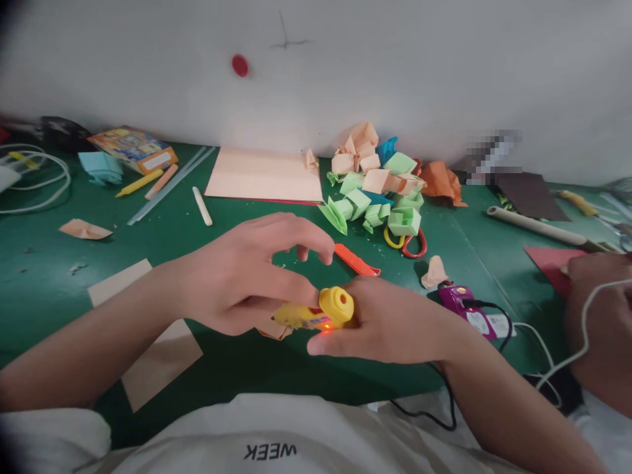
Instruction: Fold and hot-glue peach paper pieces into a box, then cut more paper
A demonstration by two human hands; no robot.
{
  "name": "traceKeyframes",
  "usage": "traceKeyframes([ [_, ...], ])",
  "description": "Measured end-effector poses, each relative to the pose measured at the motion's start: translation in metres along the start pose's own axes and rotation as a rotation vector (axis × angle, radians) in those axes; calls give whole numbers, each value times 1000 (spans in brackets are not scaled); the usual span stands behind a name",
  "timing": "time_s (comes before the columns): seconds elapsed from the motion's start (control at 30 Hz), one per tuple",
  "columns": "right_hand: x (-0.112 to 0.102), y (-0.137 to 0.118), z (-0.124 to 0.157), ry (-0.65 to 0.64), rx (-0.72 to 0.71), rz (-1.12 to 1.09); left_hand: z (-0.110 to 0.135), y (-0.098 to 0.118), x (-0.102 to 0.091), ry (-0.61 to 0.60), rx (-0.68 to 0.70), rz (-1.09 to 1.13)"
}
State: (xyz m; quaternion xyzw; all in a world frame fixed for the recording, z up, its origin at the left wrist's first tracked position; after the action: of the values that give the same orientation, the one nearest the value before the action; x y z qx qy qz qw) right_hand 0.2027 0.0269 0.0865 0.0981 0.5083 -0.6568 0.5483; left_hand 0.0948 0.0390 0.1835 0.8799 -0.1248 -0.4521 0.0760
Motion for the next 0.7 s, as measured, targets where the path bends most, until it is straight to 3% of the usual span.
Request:
traceKeyframes([
  [0.37,0,7,0,-24,158,132,5,-7,9,-10,33,15],
  [0.7,-3,4,0,-26,142,182,4,-5,8,-8,28,-12],
])
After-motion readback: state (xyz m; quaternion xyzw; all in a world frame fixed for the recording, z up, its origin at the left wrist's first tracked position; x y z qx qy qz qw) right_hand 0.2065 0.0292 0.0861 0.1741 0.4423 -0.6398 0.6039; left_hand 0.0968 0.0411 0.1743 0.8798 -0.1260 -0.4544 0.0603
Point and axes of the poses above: each hand's wrist, its own z-axis away from the middle knuckle, its own x-axis out of the palm, y = z × x, the point moved 10 cm from there along -z, towards the middle knuckle, and after that the axes turned 3 degrees about z, right-handed, at the moved point
